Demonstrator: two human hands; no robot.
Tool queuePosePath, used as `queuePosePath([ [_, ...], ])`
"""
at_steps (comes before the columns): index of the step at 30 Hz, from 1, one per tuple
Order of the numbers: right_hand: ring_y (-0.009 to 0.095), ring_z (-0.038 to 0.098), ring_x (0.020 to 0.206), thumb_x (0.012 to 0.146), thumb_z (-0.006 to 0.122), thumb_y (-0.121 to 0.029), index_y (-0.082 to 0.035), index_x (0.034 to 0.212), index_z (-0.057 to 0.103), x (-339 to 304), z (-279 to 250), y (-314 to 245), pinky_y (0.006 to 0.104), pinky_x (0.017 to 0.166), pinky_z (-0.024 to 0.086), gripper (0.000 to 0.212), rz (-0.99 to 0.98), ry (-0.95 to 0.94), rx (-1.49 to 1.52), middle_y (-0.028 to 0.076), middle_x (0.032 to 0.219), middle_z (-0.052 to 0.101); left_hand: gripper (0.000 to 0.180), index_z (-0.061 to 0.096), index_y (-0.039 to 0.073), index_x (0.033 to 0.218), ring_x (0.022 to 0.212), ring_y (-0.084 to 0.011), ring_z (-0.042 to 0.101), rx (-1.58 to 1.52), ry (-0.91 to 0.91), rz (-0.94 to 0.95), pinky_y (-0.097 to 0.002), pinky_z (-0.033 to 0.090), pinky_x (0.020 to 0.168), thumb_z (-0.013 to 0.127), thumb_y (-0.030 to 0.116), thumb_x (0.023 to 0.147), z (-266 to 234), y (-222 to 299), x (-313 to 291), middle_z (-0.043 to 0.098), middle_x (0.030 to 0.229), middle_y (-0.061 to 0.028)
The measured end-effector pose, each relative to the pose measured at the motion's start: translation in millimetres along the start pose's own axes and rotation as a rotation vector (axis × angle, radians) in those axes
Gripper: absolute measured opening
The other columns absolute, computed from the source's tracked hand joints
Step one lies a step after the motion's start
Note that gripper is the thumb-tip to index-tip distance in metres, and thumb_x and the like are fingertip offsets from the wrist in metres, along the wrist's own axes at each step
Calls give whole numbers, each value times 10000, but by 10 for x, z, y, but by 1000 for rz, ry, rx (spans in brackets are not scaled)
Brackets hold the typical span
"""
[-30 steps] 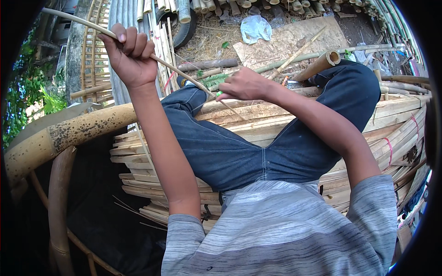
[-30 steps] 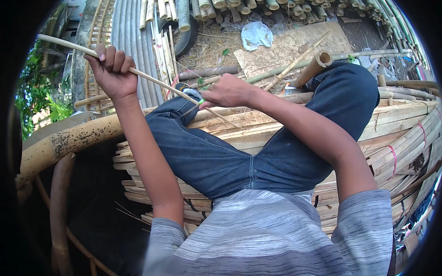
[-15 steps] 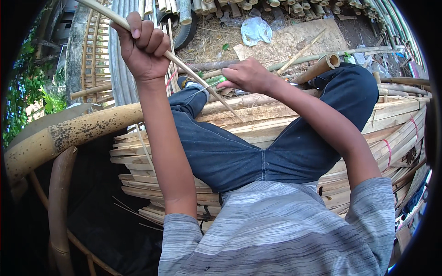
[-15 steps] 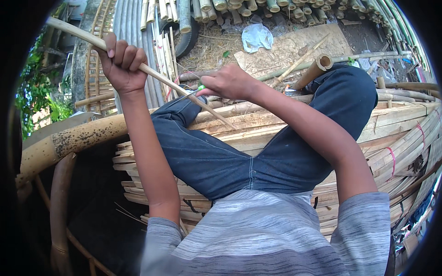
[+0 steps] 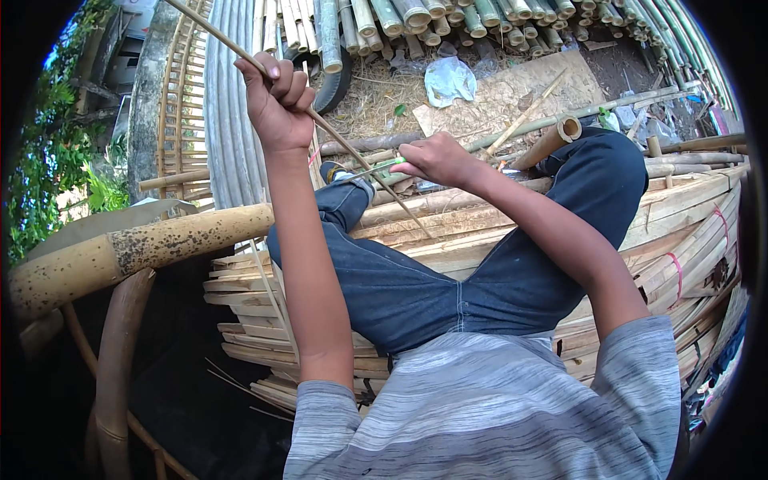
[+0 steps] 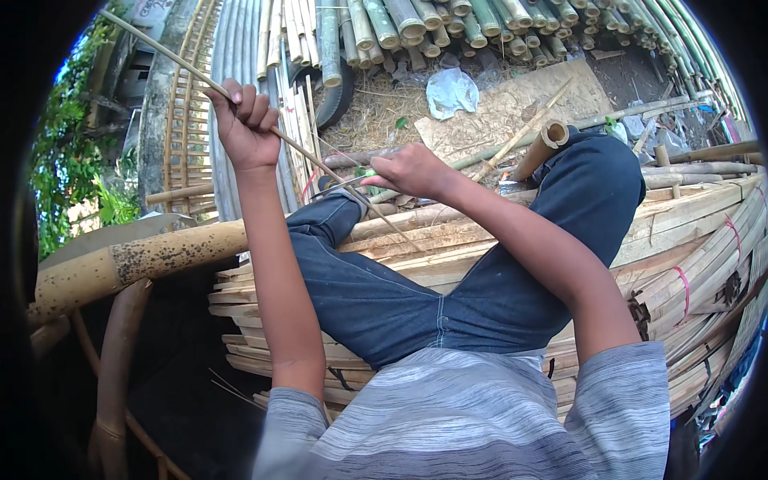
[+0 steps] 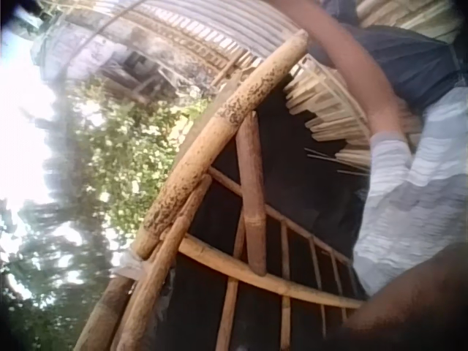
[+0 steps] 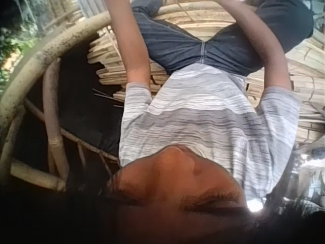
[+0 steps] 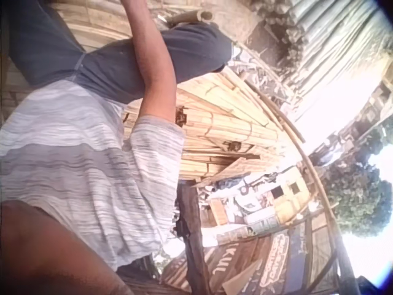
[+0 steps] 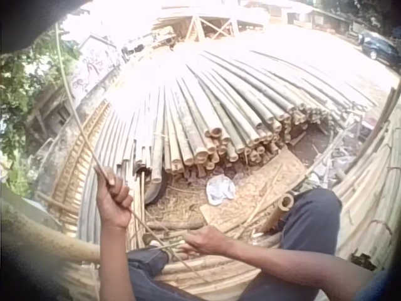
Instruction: Shaving and peeling a thin strip of bamboo using a small utility knife.
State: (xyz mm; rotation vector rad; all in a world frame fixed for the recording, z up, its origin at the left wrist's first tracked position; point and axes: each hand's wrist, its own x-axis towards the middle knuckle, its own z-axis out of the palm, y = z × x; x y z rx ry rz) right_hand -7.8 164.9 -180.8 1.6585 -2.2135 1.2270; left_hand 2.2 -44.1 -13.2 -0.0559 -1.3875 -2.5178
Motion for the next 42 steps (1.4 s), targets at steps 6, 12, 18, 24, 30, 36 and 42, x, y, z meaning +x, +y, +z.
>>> queuePosePath([
  [6,260,530,398,937,428,-548,-93,694,476,-458,240,99,399,394,408,518,-181,-306,-31,65,469,464,446,418,104,760,469,-49,142,39,6,-7,-209,133,392,454,500,960,156,-81,41,210,582,52],
  [12,269,583,473,927,478,-511,-96,723,499,95,-72,-118,377,422,425,463,-54,-54,-85,79,563,560,439,417,107,768,462,-51,145,36,-53,-6,-211,141,391,436,498,968,110,-12,-4,209,578,52],
  [18,310,549,493,874,618,-417,-78,686,448,24,-88,-87,403,443,407,423,-73,89,108,102,551,501,432,403,111,761,437,-40,147,-99,-208,-76,-204,136,370,423,483,980,166,-96,45,215,559,56],
  [24,276,540,447,917,491,-518,-92,681,459,-342,80,98,399,426,419,488,-123,-215,-17,74,523,489,460,434,109,757,422,-41,127,-318,-360,-158,-208,128,348,400,511,979,153,-60,58,214,536,59],
  [30,272,551,432,917,464,-541,-92,721,488,-210,200,-98,398,419,423,490,-105,-225,-37,63,510,510,443,413,119,753,405,-36,128,-374,-279,-109,-205,117,342,412,498,981,-196,55,-4,207,518,65],
  [36,283,538,410,917,460,-542,-98,670,460,-295,262,14,404,390,401,508,-151,-205,-43,73,460,461,410,384,125,733,357,-7,147,-593,-436,-137,-175,136,310,418,433,1000,-181,43,4,238,475,74],
  [42,247,554,434,903,504,-525,-101,683,457,-15,62,-96,363,400,406,480,-152,-40,-44,60,502,489,369,381,130,703,336,9,172,-665,-463,-138,-152,154,290,441,329,1008,-155,71,-38,260,457,78],
])
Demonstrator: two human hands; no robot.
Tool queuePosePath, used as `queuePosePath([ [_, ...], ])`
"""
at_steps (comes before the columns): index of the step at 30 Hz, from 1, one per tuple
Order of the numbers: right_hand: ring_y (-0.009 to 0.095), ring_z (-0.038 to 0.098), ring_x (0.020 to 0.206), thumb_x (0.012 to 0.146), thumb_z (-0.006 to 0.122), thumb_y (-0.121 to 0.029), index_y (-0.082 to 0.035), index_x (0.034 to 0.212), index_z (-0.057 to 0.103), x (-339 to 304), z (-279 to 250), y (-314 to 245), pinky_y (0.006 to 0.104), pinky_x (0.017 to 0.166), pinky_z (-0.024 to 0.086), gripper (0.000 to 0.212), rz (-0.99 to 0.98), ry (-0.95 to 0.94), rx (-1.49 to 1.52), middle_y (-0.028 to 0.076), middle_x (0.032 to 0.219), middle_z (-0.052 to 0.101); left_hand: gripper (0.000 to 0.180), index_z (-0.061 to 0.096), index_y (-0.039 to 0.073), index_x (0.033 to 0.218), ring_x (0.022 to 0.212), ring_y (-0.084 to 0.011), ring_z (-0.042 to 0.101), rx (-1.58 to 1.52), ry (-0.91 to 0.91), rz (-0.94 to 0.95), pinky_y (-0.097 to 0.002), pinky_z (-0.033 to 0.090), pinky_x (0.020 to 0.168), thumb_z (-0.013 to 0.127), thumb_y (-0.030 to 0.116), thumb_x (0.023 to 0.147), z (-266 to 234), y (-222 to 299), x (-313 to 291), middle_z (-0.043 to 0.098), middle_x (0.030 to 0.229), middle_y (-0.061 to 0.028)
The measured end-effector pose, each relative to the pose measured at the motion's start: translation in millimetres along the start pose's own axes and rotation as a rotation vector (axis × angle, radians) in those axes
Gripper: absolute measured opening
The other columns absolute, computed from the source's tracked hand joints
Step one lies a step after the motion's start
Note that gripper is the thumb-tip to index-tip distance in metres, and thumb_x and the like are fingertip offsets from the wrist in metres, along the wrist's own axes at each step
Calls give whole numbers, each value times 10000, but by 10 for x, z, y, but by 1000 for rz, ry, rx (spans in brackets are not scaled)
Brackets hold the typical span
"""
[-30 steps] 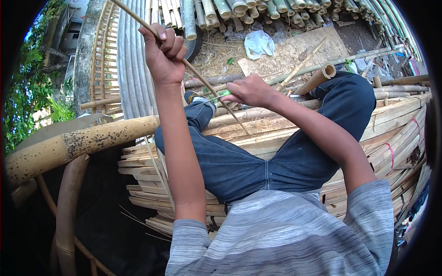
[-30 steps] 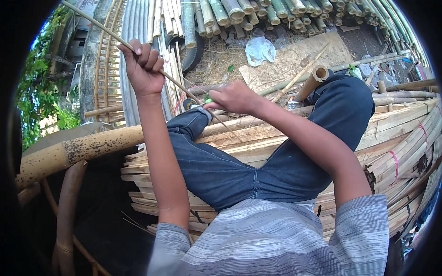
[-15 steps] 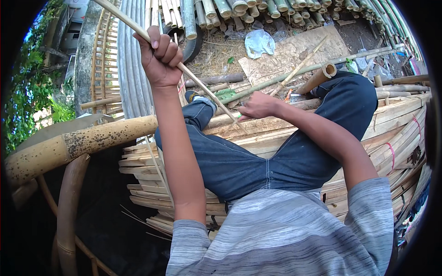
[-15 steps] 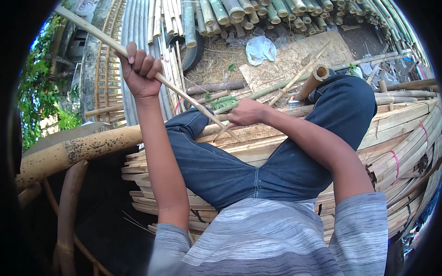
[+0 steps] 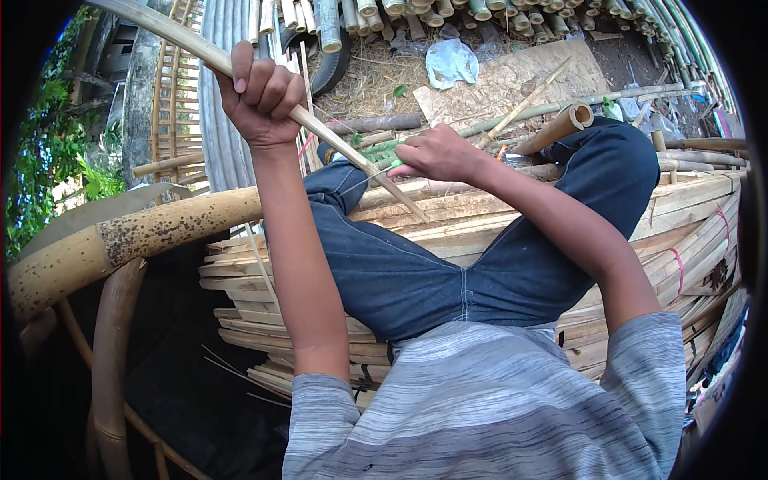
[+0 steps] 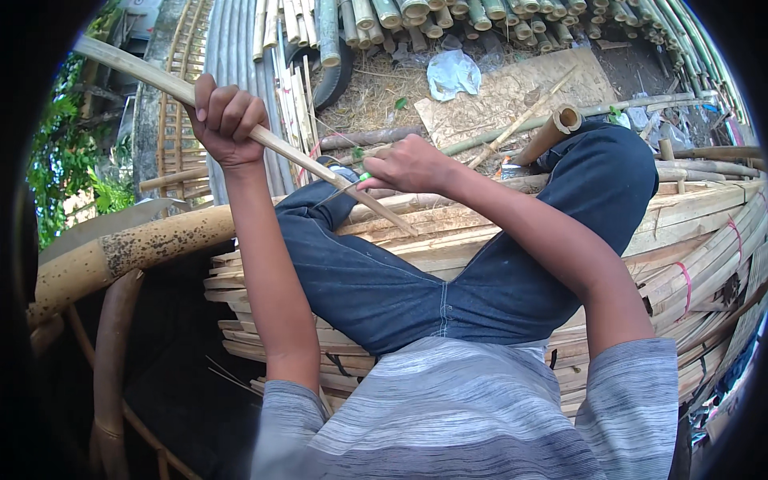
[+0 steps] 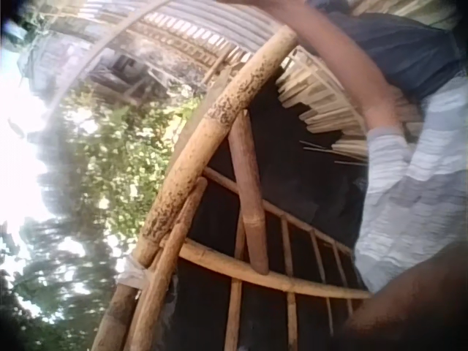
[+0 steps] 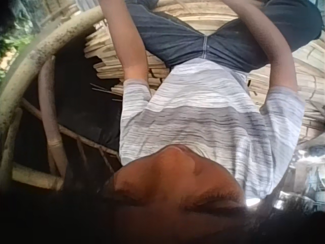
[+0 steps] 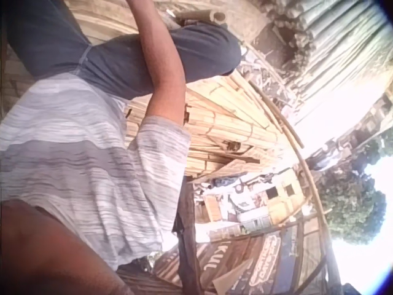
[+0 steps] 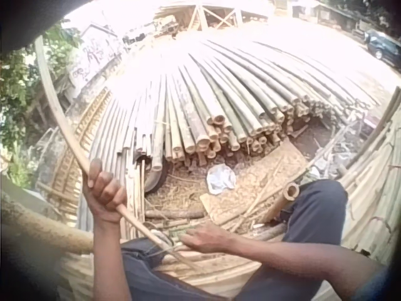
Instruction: Shaving and peeling a thin strip of bamboo using a small utility knife.
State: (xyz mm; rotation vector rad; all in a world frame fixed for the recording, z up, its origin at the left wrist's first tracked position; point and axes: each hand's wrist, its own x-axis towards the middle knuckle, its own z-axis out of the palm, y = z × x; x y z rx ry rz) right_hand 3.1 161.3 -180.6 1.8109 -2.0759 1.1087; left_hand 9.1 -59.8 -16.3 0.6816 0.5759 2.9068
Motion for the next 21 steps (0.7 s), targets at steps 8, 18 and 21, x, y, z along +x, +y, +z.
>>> queuePosePath([
  [8,249,562,438,914,490,-530,-107,687,472,-22,-4,-48,375,393,405,480,51,17,29,63,516,499,363,390,122,666,316,24,211,-43,-28,-19,-137,164,288,432,226,1011,-3,-65,87,289,422,78],
  [18,253,550,417,925,435,-562,-107,706,481,-132,102,71,372,396,394,507,97,-70,-13,60,511,514,346,388,133,667,322,24,206,-11,-6,-47,-139,184,297,431,196,1004,-90,-58,120,277,429,84],
  [21,257,551,422,925,433,-562,-102,694,483,11,1,11,375,395,391,517,49,-74,-21,64,498,505,350,390,136,663,323,23,206,-35,27,20,-139,185,299,429,201,1005,-61,-4,26,270,425,86],
])
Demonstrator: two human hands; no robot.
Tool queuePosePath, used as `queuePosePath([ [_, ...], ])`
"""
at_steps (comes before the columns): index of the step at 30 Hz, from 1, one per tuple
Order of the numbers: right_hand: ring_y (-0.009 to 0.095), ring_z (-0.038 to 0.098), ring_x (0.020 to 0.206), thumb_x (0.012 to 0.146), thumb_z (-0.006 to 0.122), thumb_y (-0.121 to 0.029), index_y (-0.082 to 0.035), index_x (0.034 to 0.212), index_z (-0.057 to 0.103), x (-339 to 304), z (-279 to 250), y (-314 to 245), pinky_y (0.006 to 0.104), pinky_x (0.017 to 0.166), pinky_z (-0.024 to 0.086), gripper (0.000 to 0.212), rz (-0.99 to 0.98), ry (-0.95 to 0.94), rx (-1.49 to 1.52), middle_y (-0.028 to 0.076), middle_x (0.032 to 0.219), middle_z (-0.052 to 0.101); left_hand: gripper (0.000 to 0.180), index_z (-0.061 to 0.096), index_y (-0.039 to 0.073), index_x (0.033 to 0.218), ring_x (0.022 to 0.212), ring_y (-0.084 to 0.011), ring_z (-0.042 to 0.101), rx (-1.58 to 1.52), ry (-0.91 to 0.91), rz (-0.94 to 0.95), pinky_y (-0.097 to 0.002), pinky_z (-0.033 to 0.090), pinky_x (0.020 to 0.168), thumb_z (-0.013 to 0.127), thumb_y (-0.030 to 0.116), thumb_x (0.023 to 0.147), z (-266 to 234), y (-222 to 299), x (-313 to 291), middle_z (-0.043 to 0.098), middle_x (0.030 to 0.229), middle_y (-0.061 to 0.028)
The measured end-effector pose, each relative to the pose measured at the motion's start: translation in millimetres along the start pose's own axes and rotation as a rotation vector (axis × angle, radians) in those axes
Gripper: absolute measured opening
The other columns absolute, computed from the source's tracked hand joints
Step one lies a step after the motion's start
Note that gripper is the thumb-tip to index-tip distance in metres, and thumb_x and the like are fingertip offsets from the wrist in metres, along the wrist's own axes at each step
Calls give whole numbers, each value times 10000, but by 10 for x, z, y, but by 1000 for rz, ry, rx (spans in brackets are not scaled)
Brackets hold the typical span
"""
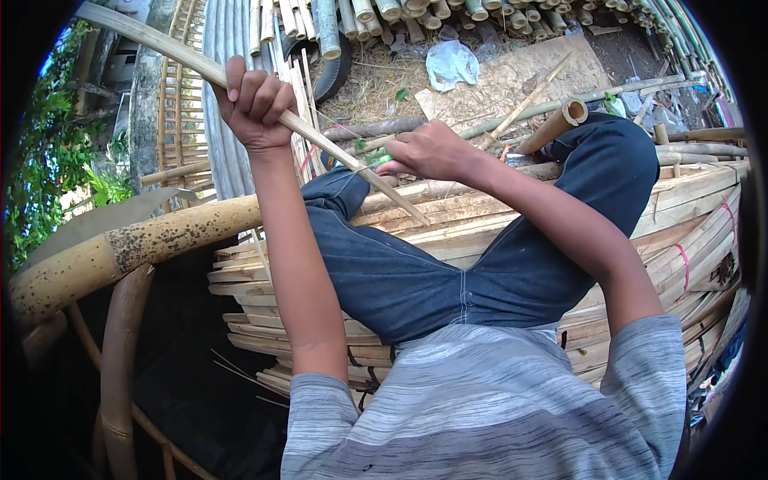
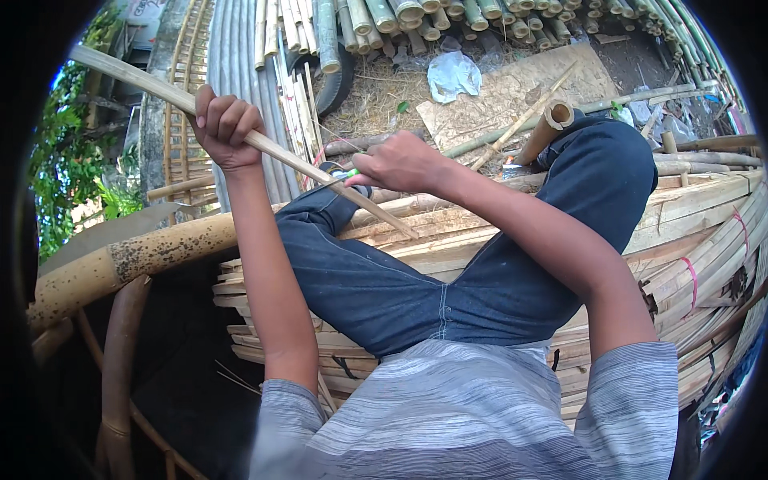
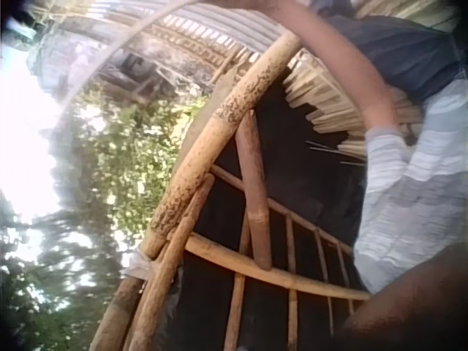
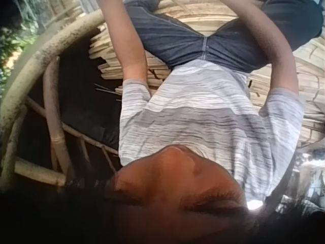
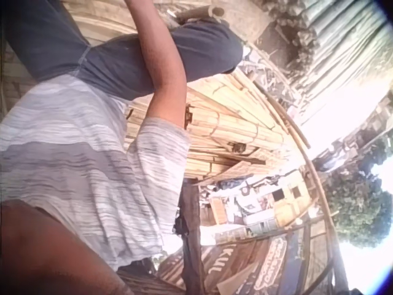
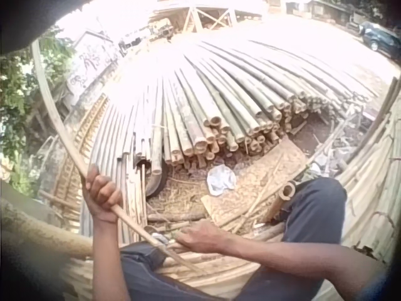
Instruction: Shaving and peeling a thin strip of bamboo using a small utility knife.
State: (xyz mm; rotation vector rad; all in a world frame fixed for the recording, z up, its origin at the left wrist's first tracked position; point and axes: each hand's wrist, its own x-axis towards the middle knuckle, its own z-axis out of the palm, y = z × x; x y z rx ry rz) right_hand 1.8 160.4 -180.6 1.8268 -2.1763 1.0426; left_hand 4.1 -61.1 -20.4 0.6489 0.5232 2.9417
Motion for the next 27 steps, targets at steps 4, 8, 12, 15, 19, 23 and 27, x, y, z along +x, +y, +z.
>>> queuePosePath([
  [4,270,542,409,934,426,-552,-101,706,500,-204,134,24,385,395,396,510,96,89,95,60,479,492,345,390,135,665,324,23,207,47,-9,-32,-139,172,290,429,188,1003,15,-59,88,273,426,83],
  [8,292,589,474,922,456,-550,-90,724,529,76,-124,-94,397,420,419,506,105,24,40,97,523,547,354,390,141,665,327,21,205,3,26,9,-145,172,295,434,226,1006,-18,56,-37,275,432,82],
  [12,322,596,499,928,458,-544,-87,710,526,-106,77,-54,437,450,433,511,183,15,90,111,532,554,349,389,143,672,332,22,195,67,50,-35,-142,174,296,466,240,997,-59,46,55,272,440,84],
  [15,322,598,495,928,434,-566,-82,710,529,30,-107,-100,421,456,441,540,172,-52,36,113,521,550,382,384,141,706,351,4,164,40,64,21,-152,162,298,452,373,1002,-43,121,-86,247,464,78],
  [19,310,597,489,929,403,-575,-90,710,529,-422,242,0,411,459,448,548,167,-223,-15,100,517,545,346,391,145,688,338,14,201,79,47,-69,-151,170,311,478,281,995,-77,66,56,259,446,89],
  [23,297,581,468,914,468,-542,-94,688,508,-64,68,-148,412,441,433,503,77,-118,4,87,497,524,369,376,142,695,352,5,197,78,26,-29,-156,171,308,478,334,993,-133,165,-28,262,474,80],
  [27,295,582,461,902,502,-535,-87,677,495,-392,206,5,419,427,438,502,90,-299,28,91,505,530,383,434,122,734,345,-18,181,130,68,-61,-180,165,296,434,393,1004,-182,42,119,251,466,69],
])
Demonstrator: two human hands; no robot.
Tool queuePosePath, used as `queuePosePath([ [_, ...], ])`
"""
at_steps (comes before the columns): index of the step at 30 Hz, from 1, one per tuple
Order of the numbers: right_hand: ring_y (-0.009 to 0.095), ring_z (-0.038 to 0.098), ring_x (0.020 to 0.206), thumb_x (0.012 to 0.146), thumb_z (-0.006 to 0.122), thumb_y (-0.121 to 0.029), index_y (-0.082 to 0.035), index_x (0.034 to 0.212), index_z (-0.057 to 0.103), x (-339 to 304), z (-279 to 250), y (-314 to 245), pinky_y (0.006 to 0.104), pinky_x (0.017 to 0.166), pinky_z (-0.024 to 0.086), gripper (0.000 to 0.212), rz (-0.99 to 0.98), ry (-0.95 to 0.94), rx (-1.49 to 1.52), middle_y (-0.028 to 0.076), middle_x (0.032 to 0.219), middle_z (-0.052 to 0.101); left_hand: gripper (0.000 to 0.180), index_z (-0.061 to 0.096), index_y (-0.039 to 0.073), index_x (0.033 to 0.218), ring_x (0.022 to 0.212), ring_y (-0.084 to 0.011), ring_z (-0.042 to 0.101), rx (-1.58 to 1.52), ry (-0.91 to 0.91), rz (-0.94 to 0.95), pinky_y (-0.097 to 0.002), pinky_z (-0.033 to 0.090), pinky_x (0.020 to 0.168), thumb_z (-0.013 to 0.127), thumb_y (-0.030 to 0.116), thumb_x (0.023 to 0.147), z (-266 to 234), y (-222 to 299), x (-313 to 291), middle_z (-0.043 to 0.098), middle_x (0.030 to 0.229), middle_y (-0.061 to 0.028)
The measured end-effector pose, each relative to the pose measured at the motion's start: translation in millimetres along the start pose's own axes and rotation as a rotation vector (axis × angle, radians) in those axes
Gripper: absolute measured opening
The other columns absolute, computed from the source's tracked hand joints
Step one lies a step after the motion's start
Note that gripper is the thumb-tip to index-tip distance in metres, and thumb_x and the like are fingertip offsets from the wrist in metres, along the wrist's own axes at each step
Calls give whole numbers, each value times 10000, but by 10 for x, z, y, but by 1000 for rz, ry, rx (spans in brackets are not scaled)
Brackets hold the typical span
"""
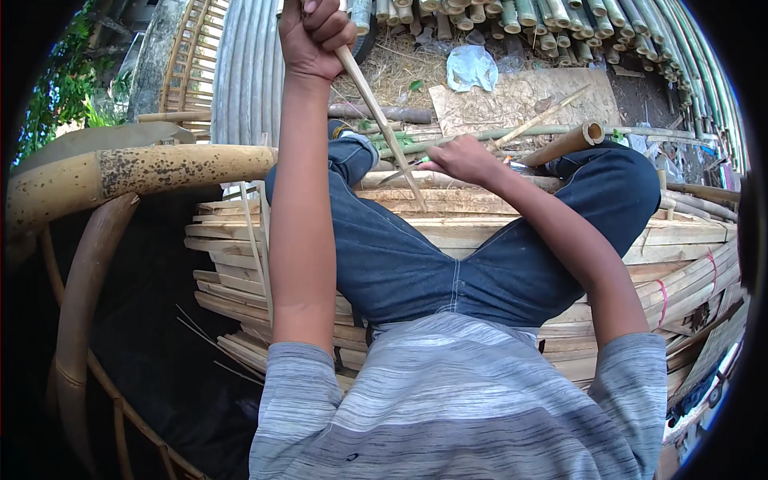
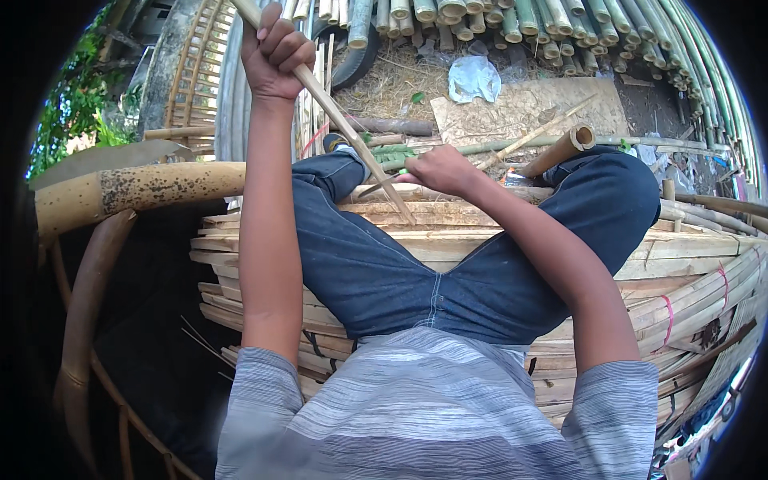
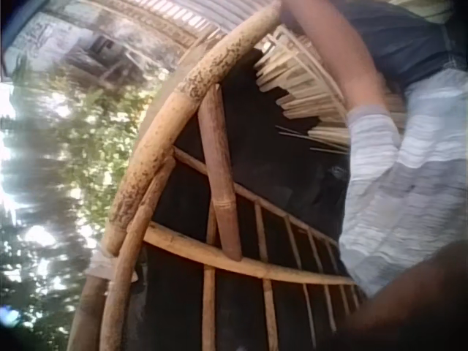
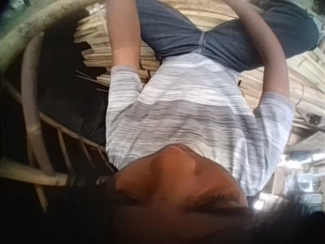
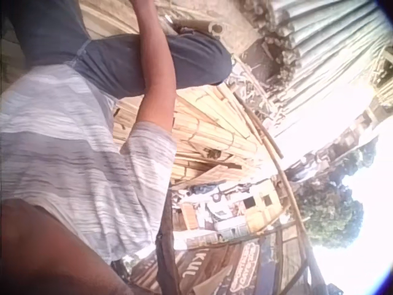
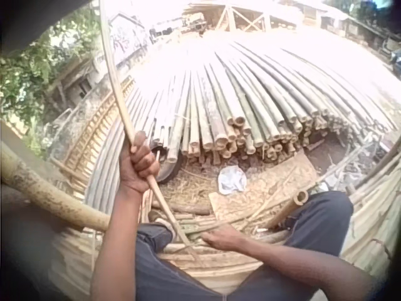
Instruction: Shaving and peeling a thin strip of bamboo using a small utility knife.
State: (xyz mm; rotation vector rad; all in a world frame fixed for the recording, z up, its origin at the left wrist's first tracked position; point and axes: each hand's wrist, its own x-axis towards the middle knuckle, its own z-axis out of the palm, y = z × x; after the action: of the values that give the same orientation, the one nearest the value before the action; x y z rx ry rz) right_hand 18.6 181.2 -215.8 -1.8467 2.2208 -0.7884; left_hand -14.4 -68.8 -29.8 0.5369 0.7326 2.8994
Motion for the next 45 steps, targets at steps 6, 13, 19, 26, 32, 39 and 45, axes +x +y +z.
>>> queuePosePath([
  [6,297,578,464,919,489,-515,-75,715,506,228,-44,-240,404,418,440,485,-65,194,-12,84,518,534,372,451,99,793,426,-22,211,23,-114,-93,-183,177,363,446,408,998,42,-86,35,277,550,66],
  [13,276,579,465,917,475,-536,-88,698,484,-183,254,33,402,412,437,499,-123,-133,-139,79,540,549,478,520,141,705,371,-48,158,437,197,36,-214,148,322,449,536,963,301,-447,287,237,487,70],
  [19,274,554,467,900,592,-416,-76,698,481,189,-737,108,387,439,410,411,144,414,-100,96,537,522,451,450,112,761,415,-46,242,776,543,300,-214,209,381,452,507,979,393,-510,268,254,531,74],
  [26,307,565,474,915,508,-509,-81,712,496,-80,-185,255,426,459,431,473,27,70,-78,98,534,536,454,449,110,764,404,-55,236,726,484,213,-224,205,373,461,513,973,318,-612,404,250,528,68],
  [32,282,546,459,906,497,-529,-90,686,472,-38,46,123,408,432,416,492,-35,-15,-108,80,549,513,464,455,119,744,399,-55,214,735,525,237,-221,192,361,471,528,962,266,-442,308,239,525,73],
  [39,308,560,458,917,482,-515,-74,720,508,-90,30,193,419,433,434,484,-102,55,-77,94,519,503,461,458,138,726,404,-51,200,578,291,183,-217,184,361,500,544,939,211,-383,297,228,528,78],
  [45,259,557,481,928,475,-503,-87,713,465,34,70,76,388,432,413,468,-103,61,-87,70,565,517,436,477,128,737,401,-44,177,575,273,202,-207,177,346,491,504,957,86,-137,87,219,519,71],
])
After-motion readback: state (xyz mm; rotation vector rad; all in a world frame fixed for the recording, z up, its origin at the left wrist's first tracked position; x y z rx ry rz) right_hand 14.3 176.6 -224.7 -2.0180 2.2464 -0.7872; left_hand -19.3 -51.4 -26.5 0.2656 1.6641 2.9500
